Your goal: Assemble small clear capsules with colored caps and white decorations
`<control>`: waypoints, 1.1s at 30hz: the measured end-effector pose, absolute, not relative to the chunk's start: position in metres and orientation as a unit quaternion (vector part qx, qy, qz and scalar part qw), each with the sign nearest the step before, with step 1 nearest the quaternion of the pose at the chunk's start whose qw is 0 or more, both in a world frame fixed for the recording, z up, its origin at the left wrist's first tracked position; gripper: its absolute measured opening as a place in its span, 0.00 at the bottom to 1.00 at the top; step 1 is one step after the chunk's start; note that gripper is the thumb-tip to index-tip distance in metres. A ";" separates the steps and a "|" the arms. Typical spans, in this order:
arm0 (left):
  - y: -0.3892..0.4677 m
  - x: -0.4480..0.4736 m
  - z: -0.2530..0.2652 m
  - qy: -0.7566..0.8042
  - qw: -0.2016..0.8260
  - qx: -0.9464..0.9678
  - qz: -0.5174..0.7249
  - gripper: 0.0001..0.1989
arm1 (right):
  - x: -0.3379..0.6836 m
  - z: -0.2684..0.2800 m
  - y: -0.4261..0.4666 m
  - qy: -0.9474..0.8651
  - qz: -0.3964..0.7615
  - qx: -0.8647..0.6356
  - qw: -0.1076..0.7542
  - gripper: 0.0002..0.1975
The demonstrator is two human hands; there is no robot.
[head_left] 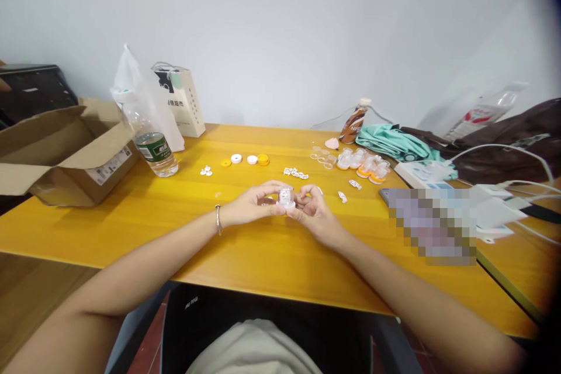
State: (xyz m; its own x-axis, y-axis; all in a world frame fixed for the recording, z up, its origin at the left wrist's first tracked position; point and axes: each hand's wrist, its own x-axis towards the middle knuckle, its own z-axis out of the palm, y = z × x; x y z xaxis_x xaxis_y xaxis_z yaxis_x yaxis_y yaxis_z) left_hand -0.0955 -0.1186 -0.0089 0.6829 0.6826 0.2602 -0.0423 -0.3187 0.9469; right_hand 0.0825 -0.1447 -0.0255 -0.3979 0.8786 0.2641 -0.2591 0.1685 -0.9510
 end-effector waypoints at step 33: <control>-0.132 -0.082 -0.013 0.263 0.522 0.675 0.451 0.13 | 0.071 -0.035 -0.150 -0.481 0.698 -0.253 0.466 0.13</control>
State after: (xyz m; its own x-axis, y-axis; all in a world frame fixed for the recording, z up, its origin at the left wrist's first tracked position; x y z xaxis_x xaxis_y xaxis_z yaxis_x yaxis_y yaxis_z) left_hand -0.0817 -0.1319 -0.0132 0.4546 0.8254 0.3349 -0.1160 -0.3179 0.9410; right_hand 0.0715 -0.1496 -0.0354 -0.4371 0.8944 0.0951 -0.4066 -0.1022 -0.9079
